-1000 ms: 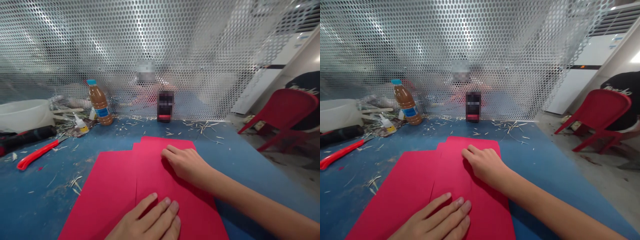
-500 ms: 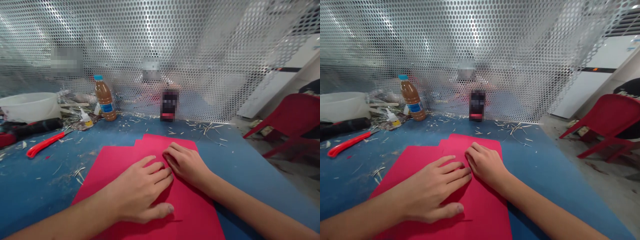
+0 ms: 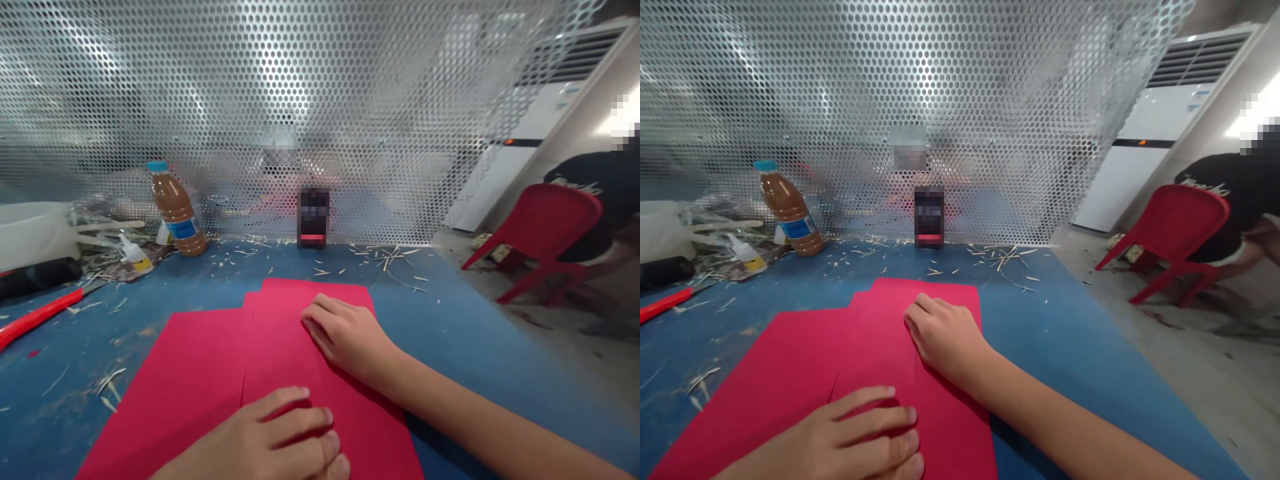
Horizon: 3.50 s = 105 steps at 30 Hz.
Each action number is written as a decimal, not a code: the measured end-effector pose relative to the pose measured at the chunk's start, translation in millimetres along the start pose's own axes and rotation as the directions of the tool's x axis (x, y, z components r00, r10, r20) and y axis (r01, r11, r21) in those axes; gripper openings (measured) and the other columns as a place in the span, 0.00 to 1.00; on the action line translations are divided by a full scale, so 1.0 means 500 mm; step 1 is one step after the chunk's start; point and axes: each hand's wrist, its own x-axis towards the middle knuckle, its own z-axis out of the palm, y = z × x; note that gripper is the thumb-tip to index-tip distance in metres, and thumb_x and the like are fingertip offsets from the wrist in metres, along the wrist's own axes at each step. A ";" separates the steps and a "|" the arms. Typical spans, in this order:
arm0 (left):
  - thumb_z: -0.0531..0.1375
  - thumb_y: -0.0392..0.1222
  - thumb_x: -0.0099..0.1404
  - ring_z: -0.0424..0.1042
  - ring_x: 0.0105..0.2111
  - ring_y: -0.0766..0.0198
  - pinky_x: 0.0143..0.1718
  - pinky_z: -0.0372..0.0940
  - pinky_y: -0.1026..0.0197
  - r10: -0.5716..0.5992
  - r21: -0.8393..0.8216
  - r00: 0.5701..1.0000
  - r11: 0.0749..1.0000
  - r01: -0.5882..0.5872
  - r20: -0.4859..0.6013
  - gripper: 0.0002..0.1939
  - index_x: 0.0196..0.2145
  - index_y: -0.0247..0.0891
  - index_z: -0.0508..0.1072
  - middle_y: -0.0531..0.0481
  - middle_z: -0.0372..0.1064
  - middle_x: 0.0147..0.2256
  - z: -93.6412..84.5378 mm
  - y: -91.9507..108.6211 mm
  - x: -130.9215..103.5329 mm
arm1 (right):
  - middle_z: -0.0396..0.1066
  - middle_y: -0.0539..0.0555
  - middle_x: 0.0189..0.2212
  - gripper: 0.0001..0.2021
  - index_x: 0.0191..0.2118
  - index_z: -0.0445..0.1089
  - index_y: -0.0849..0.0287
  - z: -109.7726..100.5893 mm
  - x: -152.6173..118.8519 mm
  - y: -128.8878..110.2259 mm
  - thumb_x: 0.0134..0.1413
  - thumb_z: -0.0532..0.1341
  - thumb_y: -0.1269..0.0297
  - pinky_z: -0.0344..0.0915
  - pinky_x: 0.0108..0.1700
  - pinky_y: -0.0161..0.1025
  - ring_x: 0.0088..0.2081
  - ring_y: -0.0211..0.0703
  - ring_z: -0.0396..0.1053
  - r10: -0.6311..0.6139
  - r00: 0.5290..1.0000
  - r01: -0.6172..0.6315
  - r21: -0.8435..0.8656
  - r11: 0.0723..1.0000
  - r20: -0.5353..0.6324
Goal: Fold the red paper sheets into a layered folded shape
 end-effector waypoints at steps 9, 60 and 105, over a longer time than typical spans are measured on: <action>0.54 0.40 0.82 0.72 0.59 0.66 0.70 0.53 0.60 -0.015 -0.027 0.998 0.999 0.017 0.065 0.14 0.58 0.40 0.74 0.59 0.80 0.52 -0.009 0.000 -0.014 | 0.77 0.59 0.44 0.10 0.47 0.77 0.58 -0.038 -0.035 -0.014 0.71 0.59 0.64 0.67 0.41 0.42 0.44 0.49 0.72 -0.060 0.998 0.060 0.045 0.997 -0.017; 0.54 0.41 0.81 0.76 0.57 0.59 0.66 0.63 0.55 -0.061 -0.080 0.987 0.994 0.073 0.147 0.16 0.60 0.37 0.72 0.52 0.80 0.53 -0.017 0.017 -0.014 | 0.78 0.55 0.39 0.05 0.41 0.69 0.58 -0.031 0.029 -0.003 0.68 0.58 0.74 0.57 0.42 0.42 0.40 0.49 0.68 -0.041 0.993 0.045 -0.036 0.998 0.111; 0.54 0.46 0.80 0.71 0.60 0.42 0.59 0.67 0.41 -0.127 0.049 0.981 0.992 0.121 0.147 0.16 0.60 0.48 0.73 0.51 0.72 0.62 0.009 0.014 -0.035 | 0.69 0.55 0.44 0.10 0.38 0.70 0.52 -0.061 -0.054 -0.018 0.73 0.57 0.58 0.68 0.47 0.44 0.44 0.47 0.69 0.323 0.945 -0.172 0.752 0.636 -0.058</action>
